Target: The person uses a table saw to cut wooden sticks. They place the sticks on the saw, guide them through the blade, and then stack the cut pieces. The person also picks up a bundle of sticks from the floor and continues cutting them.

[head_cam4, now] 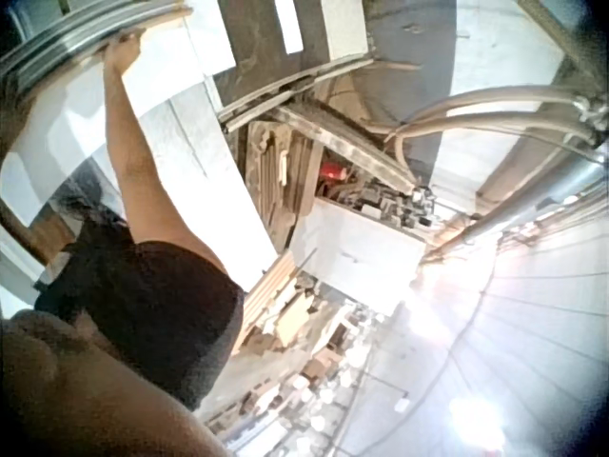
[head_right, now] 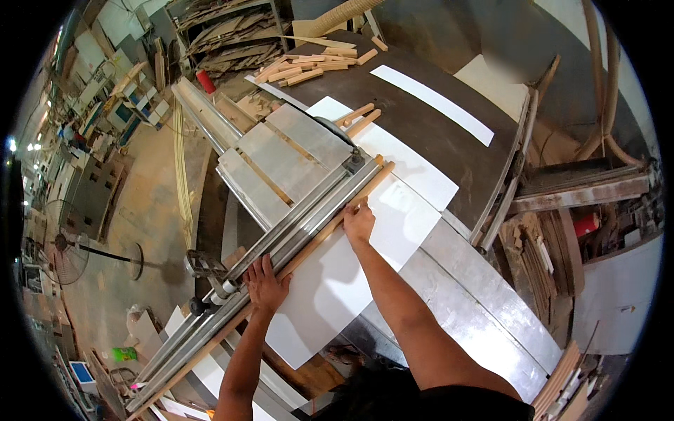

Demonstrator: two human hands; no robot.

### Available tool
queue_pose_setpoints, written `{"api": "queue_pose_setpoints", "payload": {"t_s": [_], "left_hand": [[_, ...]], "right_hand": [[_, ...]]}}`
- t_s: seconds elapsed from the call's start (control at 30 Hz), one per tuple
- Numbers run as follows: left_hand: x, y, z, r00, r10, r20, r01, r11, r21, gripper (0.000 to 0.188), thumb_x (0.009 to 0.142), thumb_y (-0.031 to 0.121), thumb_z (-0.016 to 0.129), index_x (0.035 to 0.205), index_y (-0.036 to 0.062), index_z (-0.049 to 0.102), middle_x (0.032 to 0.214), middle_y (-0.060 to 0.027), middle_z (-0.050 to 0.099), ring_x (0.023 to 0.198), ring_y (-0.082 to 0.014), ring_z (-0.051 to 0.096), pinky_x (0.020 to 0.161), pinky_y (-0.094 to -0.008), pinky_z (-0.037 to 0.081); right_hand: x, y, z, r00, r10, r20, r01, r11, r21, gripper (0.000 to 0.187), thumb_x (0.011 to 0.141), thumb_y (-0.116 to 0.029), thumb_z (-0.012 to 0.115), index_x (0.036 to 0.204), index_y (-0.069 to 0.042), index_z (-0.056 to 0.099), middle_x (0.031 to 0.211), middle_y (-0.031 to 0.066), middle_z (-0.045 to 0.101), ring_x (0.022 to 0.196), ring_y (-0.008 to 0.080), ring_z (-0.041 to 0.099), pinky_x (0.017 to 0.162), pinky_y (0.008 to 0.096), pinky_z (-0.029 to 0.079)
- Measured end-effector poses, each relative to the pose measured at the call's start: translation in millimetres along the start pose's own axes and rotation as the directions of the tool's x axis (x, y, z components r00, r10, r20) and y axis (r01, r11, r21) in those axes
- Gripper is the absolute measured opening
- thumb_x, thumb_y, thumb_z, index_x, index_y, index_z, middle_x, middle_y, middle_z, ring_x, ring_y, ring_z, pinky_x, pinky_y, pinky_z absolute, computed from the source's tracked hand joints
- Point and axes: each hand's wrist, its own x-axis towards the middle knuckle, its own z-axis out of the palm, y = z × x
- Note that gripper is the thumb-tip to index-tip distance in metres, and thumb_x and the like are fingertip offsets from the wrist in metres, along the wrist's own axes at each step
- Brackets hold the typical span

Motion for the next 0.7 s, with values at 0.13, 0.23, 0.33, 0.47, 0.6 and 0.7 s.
{"api": "queue_pose_setpoints", "payload": {"t_s": [0.13, 0.23, 0.33, 0.47, 0.6, 0.7], "left_hand": [[1, -2, -3, 0.999, -0.009, 0.035, 0.009, 1.000, 0.002, 0.084, 0.077, 0.039, 0.082, 0.141, 0.0014, 0.042, 0.133, -0.0166, 0.050, 0.118, -0.0353, 0.049, 0.096, -0.0544, 0.037], [-3, -4, -1, 1.000, -0.019, 0.023, 0.018, 1.000, 0.018, 0.085, 0.076, 0.040, 0.082, 0.140, 0.0019, 0.043, 0.133, -0.0158, 0.050, 0.118, -0.0348, 0.050, 0.095, -0.0538, 0.037], [3, -7, 0, 0.999, -0.047, 0.018, 0.046, 0.999, 0.024, 0.084, 0.075, 0.042, 0.083, 0.138, 0.0027, 0.044, 0.131, -0.0151, 0.051, 0.117, -0.0345, 0.050, 0.095, -0.0532, 0.038], [4, -6, 2, 0.997, -0.069, 0.018, 0.068, 0.997, 0.034, 0.083, 0.074, 0.045, 0.084, 0.136, 0.0038, 0.046, 0.129, -0.0145, 0.051, 0.117, -0.0342, 0.050, 0.095, -0.0524, 0.038], [6, -5, 6, 0.998, -0.063, -0.028, 0.064, 0.998, 0.023, 0.085, 0.072, 0.045, 0.086, 0.134, 0.0034, 0.046, 0.125, -0.0166, 0.052, 0.115, -0.0369, 0.050, 0.094, -0.0539, 0.040], [7, -3, 4, 0.995, -0.102, 0.018, 0.101, 0.994, 0.032, 0.084, 0.072, 0.043, 0.085, 0.134, 0.0025, 0.046, 0.126, -0.0172, 0.051, 0.116, -0.0368, 0.049, 0.096, -0.0537, 0.038]], "right_hand": [[4, 4, 7, 1.000, -0.017, 0.019, 0.017, 1.000, 0.009, 0.056, 0.095, -0.017, 0.064, 0.139, 0.012, 0.047, 0.066, 0.0147, 0.069, 0.049, 0.0258, 0.067, 0.047, 0.0376, 0.055], [-3, -6, 5, 0.997, 0.051, 0.056, -0.055, 0.996, 0.066, 0.057, 0.096, -0.017, 0.063, 0.142, 0.012, 0.044, 0.065, 0.0143, 0.068, 0.047, 0.0242, 0.066, 0.044, 0.0366, 0.053], [-4, -21, 4, 0.995, 0.085, 0.046, -0.090, 0.988, 0.124, 0.059, 0.097, -0.016, 0.061, 0.145, 0.012, 0.040, 0.064, 0.0138, 0.067, 0.045, 0.0221, 0.065, 0.041, 0.0349, 0.052], [-4, -28, 0, 0.990, 0.114, 0.077, -0.125, 0.980, 0.157, 0.063, 0.099, -0.015, 0.059, 0.152, 0.008, 0.032, 0.064, 0.0121, 0.065, 0.043, 0.0202, 0.063, 0.038, 0.0334, 0.051], [0, -25, 2, 0.988, 0.127, 0.091, -0.140, 0.978, 0.151, 0.067, 0.100, -0.015, 0.059, 0.155, 0.006, 0.028, 0.064, 0.0111, 0.064, 0.043, 0.0192, 0.062, 0.038, 0.0327, 0.051], [0, -29, 1, 0.981, 0.157, 0.118, -0.174, 0.974, 0.148, 0.068, 0.100, -0.016, 0.059, 0.156, 0.005, 0.026, 0.063, 0.0110, 0.064, 0.043, 0.0186, 0.062, 0.038, 0.0322, 0.051]]}}
